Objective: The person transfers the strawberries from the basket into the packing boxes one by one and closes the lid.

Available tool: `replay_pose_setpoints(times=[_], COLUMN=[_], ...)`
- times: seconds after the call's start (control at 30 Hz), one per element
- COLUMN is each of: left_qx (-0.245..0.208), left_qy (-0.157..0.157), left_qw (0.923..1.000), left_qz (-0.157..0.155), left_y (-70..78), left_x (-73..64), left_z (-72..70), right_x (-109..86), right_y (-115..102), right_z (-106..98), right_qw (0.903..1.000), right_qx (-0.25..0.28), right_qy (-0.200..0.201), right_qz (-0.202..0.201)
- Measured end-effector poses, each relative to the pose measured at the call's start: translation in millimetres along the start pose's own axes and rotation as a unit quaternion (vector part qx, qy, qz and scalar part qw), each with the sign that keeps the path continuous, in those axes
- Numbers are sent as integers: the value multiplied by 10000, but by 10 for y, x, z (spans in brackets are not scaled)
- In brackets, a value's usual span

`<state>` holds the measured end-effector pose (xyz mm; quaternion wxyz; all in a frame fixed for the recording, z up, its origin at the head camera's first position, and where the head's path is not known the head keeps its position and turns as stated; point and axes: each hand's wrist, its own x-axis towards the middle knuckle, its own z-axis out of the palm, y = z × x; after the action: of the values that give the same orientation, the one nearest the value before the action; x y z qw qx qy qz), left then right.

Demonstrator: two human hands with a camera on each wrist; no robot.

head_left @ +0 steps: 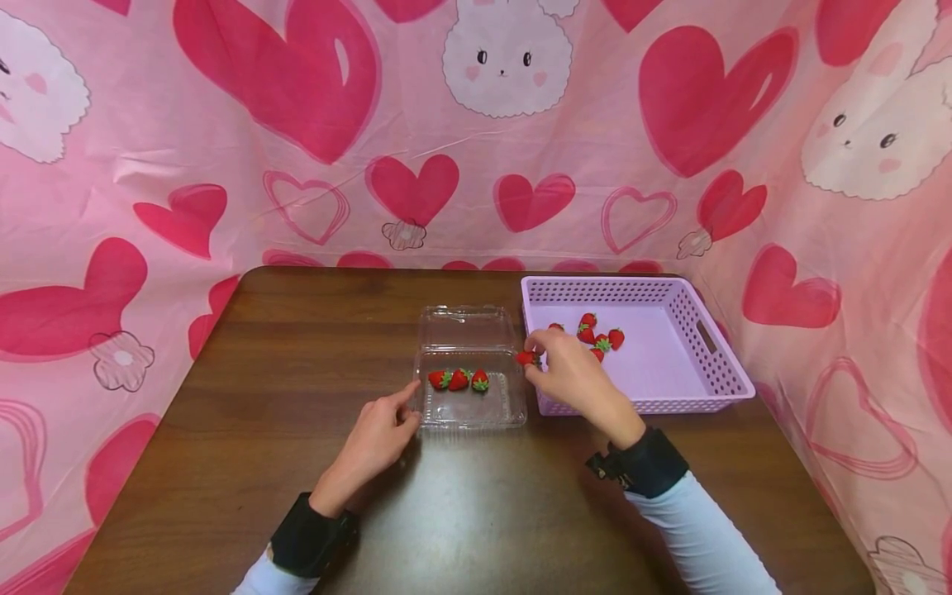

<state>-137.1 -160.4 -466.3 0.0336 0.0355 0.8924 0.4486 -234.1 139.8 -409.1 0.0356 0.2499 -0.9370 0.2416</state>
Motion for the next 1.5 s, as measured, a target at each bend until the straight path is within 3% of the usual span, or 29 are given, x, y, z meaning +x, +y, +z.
replay_pose_setpoints(times=[0.53, 0.87, 1.2, 1.5], left_qx=[-100, -30, -21, -48], left_qy=[-40, 12, 10, -18], left_qw=[9999, 10000, 10000, 10000], left_qz=[-54, 49, 31, -30], left_y=[-3, -16, -16, -4], left_x=[-22, -2, -4, -22], left_z=[-5, -2, 1, -8], right_x=[21, 38, 48, 47], right_y=[-128, -151, -142, -165], right_z=[120, 225, 345, 433], right_qw=[9996, 9993, 9950, 9959], right_qx=[-89, -326, -908, -806], right_qy=[-246, -163, -58, -135], right_qz=[87, -68, -423, -380])
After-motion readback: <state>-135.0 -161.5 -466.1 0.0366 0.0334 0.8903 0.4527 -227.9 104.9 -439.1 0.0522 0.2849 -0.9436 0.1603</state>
